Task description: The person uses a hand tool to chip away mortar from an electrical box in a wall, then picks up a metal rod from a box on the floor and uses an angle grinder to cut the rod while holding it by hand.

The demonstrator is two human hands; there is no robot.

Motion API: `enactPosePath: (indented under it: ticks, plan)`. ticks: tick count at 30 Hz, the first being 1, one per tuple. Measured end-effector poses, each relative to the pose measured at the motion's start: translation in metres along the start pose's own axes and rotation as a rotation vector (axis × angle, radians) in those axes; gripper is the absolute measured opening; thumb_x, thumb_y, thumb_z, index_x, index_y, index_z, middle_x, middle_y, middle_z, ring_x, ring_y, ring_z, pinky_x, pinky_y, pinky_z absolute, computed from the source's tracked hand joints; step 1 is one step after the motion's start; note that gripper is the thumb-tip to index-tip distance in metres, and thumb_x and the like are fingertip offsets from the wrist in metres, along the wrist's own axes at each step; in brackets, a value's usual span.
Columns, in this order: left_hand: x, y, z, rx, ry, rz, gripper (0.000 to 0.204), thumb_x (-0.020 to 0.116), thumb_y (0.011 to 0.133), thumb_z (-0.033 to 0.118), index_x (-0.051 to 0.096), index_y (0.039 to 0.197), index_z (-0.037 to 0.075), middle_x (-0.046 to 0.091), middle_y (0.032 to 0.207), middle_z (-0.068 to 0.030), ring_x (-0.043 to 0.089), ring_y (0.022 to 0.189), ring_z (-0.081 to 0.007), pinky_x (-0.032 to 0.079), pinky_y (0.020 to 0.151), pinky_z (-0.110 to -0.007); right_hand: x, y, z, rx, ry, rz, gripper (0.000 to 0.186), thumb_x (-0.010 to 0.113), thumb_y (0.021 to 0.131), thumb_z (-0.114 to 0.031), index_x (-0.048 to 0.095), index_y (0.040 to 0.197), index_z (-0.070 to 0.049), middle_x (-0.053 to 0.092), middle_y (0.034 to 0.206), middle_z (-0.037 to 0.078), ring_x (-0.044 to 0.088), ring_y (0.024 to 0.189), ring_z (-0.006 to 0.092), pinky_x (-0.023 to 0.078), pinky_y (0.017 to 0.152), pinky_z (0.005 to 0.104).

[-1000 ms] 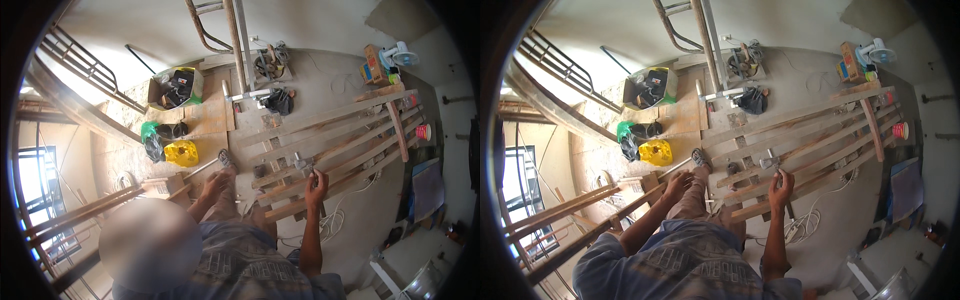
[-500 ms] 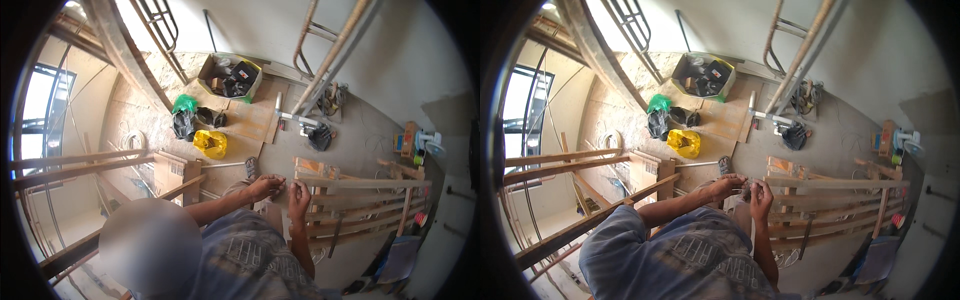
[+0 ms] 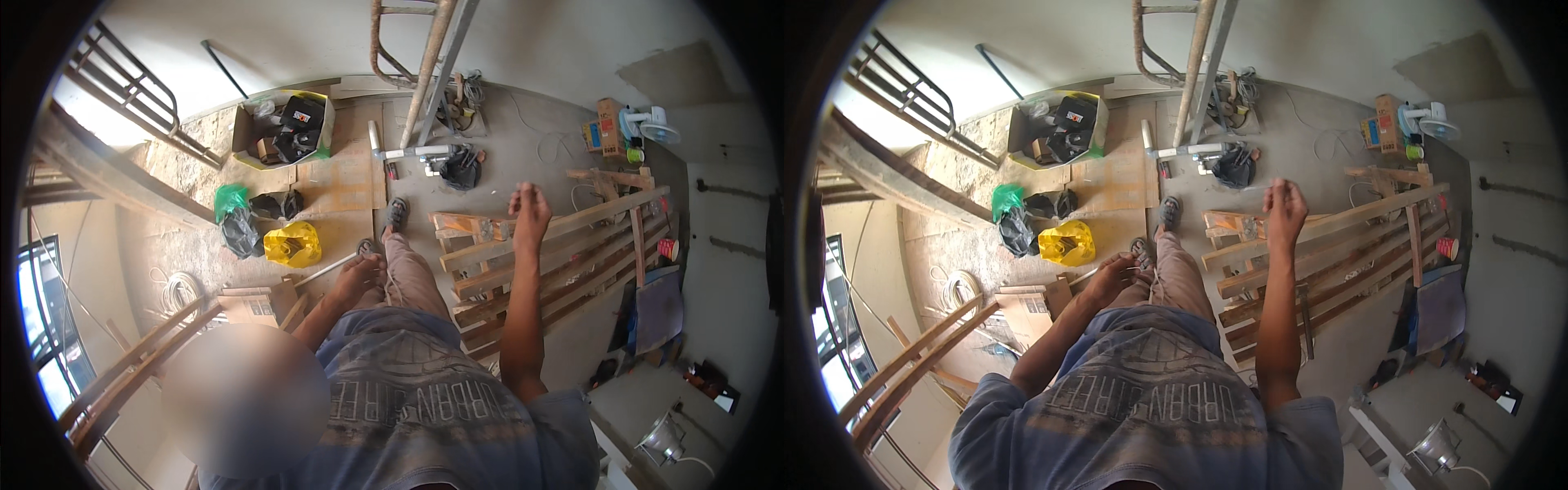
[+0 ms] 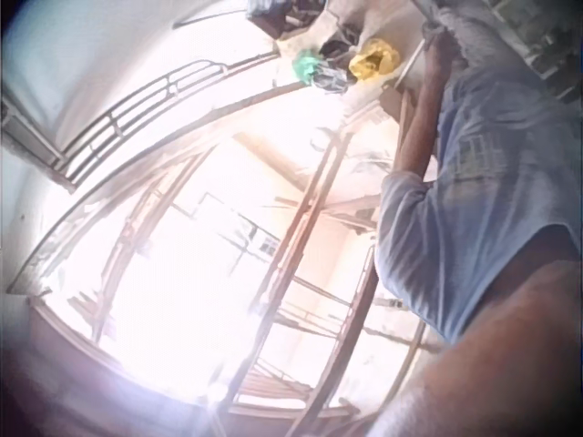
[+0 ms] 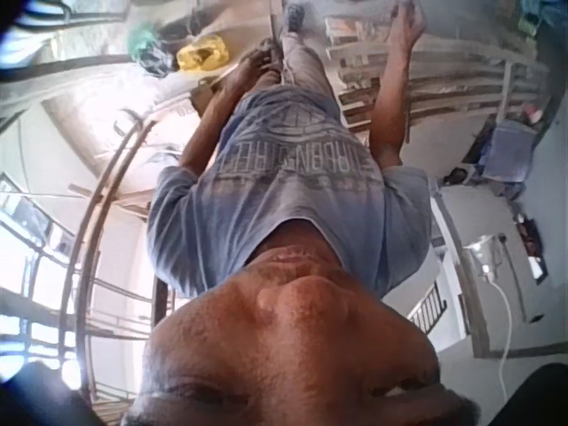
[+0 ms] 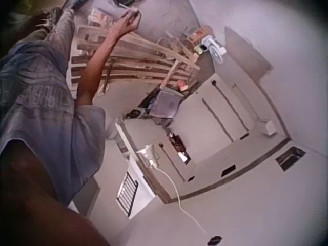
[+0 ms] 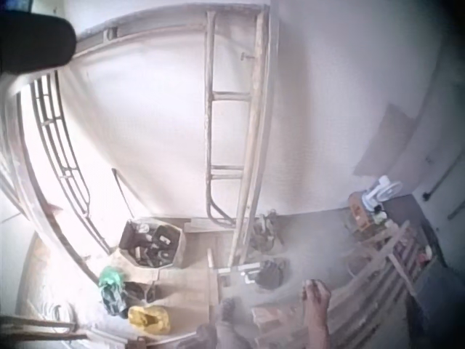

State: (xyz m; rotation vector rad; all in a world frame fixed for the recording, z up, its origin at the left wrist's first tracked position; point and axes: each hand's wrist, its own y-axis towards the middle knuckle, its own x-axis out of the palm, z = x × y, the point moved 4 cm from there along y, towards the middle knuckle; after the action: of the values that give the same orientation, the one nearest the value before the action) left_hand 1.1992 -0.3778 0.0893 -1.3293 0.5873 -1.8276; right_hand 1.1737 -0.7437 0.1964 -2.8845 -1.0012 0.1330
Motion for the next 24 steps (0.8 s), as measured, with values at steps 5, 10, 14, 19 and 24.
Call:
enactPosePath:
  ticks: [5,10,14,19,24]
  plan:
    - [0.002,0.030,0.039,0.009,0.052,-0.021,0.027,0.057,0.092,0.021,0.058,0.116,0.007,0.063,0.103,-0.0058,0.059,0.095,-0.0182,0.047,0.086,-0.034,-0.034,0.080,0.062,0.182,-0.240,0.120,0.034,0.058,0.095,-0.031,0.059,0.112,-0.001,0.059,0.076,0.001,0.050,0.064,0.0071,0.040,0.052,0.0224]
    - [0.023,0.051,0.101,-0.018,0.212,0.057,0.027,0.056,0.095,0.025,0.058,0.115,0.008,0.064,0.103,-0.0054,0.061,0.094,-0.0177,0.048,0.084,-0.031,-0.067,0.101,0.124,0.362,-0.151,0.406,0.037,0.056,0.096,-0.032,0.053,0.123,-0.006,0.060,0.076,0.001,0.049,0.061,0.0068,0.039,0.049,0.0231]
    - [0.011,0.062,0.136,-0.002,0.294,0.182,0.029,0.055,0.096,0.028,0.059,0.115,0.006,0.065,0.104,-0.0059,0.063,0.097,-0.0178,0.048,0.084,-0.030,-0.076,0.108,0.157,0.441,-0.119,0.431,0.033,0.053,0.097,-0.031,0.054,0.120,-0.008,0.059,0.074,0.001,0.047,0.056,0.0069,0.038,0.048,0.0232]
    - [-0.062,0.083,0.128,0.012,0.472,0.234,0.036,0.055,0.096,0.032,0.058,0.118,0.004,0.065,0.105,-0.0089,0.063,0.097,-0.0189,0.049,0.083,-0.032,-0.045,0.124,0.190,0.491,-0.188,0.332,0.029,0.052,0.097,-0.032,0.056,0.114,-0.009,0.057,0.070,0.001,0.046,0.053,0.0068,0.036,0.046,0.0223]
    - [-0.116,0.109,0.120,0.107,0.685,0.221,0.040,0.053,0.097,0.031,0.059,0.118,-0.002,0.066,0.104,-0.0121,0.064,0.094,-0.0200,0.050,0.084,-0.032,0.055,0.141,0.190,0.529,-0.329,0.095,0.028,0.053,0.097,-0.034,0.058,0.107,-0.008,0.055,0.065,0.000,0.043,0.049,0.0060,0.034,0.042,0.0215]
